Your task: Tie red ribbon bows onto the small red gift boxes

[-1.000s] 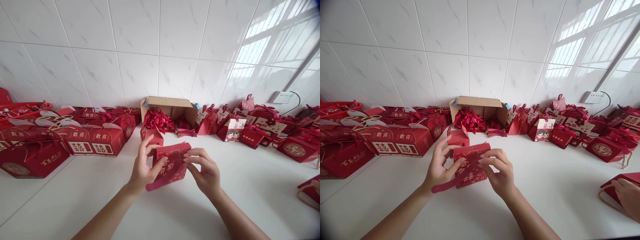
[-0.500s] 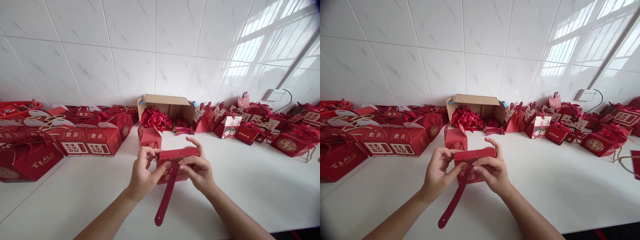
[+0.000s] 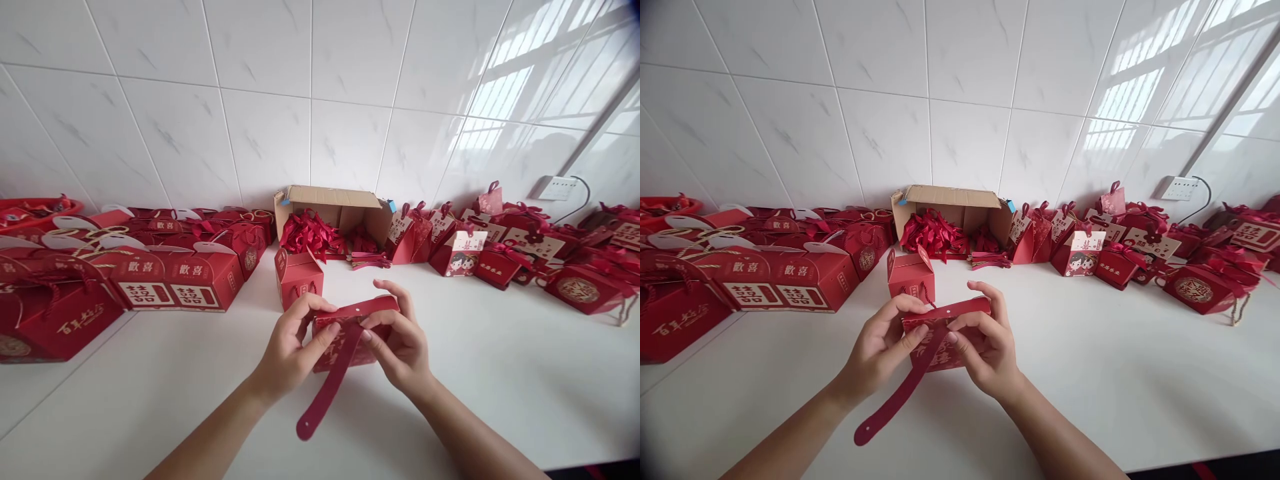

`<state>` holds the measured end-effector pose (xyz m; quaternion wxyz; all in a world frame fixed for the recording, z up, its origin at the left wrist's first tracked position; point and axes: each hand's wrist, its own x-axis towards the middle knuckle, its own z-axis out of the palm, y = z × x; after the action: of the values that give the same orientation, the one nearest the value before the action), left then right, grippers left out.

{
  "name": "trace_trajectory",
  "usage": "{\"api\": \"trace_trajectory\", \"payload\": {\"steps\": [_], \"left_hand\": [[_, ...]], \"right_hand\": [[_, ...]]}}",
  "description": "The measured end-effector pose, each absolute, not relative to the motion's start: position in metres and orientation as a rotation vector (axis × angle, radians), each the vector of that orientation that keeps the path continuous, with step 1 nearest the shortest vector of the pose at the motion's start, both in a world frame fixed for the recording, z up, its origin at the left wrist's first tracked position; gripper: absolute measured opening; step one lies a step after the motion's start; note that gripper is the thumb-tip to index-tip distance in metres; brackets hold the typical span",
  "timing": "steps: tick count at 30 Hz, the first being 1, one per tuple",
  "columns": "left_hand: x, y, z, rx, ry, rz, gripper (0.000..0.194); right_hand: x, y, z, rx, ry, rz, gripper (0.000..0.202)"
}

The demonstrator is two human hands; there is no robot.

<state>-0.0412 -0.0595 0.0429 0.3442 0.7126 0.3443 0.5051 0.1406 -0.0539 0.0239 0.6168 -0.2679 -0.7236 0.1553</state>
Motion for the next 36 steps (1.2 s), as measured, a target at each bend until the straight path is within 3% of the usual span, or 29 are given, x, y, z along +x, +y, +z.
{"api": "trace_trajectory", "payload": {"steps": [36], "left_hand": [[-0.0364, -0.0614, 0.0425, 1.609, 0.815, 1.245, 0.008]], "right_hand": [[0.135, -0.0528, 0.0209, -0.632, -1.65, 0.216, 0.013]]}}
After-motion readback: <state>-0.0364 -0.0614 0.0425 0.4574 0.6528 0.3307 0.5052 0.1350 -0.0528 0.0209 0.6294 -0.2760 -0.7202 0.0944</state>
